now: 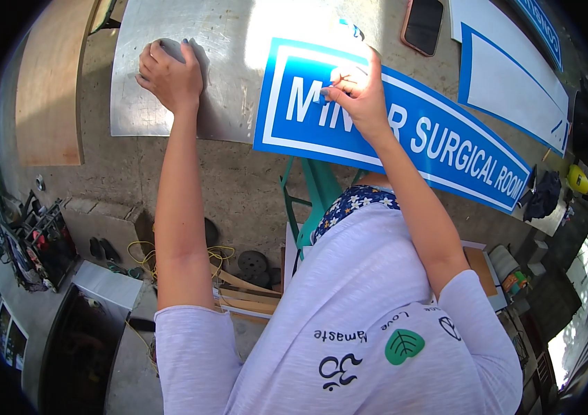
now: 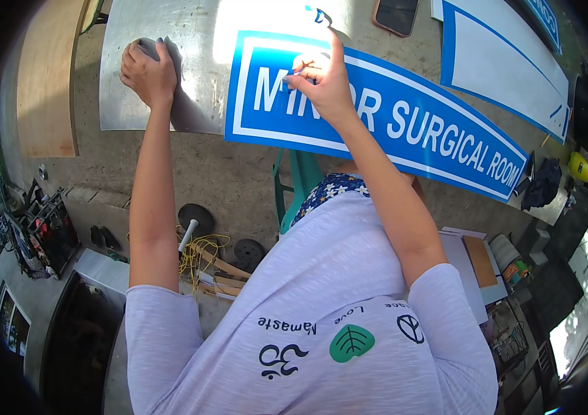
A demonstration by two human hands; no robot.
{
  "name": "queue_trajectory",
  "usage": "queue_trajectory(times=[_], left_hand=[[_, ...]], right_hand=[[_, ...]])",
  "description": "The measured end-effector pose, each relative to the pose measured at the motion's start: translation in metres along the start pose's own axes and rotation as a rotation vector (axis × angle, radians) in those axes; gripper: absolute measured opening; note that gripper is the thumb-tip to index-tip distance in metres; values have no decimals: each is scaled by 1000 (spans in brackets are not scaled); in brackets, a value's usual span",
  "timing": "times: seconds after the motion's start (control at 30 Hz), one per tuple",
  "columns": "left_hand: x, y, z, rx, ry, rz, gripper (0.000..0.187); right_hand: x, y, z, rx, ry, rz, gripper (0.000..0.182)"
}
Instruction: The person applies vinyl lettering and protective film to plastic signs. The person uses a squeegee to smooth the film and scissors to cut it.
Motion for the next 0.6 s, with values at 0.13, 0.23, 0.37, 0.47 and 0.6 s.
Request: queue_trajectory(times=[0.13, 0.23, 0.37, 0.47, 0.6], left_hand=[[0, 0, 0, -6, 2, 1, 55], [3, 0, 2, -19, 36, 23, 56], [2, 1, 2, -22, 38, 32, 56], [2, -1, 1, -19, 37, 32, 56], [1, 0, 1, -16, 18, 17, 55]], right_hand=[[2, 2, 10, 7, -55, 49, 86], [1, 1, 6, 63, -119, 80, 84], [2, 1, 17, 71, -212, 95, 81], [9, 2, 22, 47, -288, 156, 83], [6, 9, 23, -76, -40, 43, 91]])
Point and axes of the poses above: each hand's wrist, its own y-axis away from the middle knuckle, its own x-axis out of the palm, z = x × y, the point moved 7 cm from there along -y, towards the middle knuckle, and after that the axes turned 14 degrees about x, right-handed, at the moved point
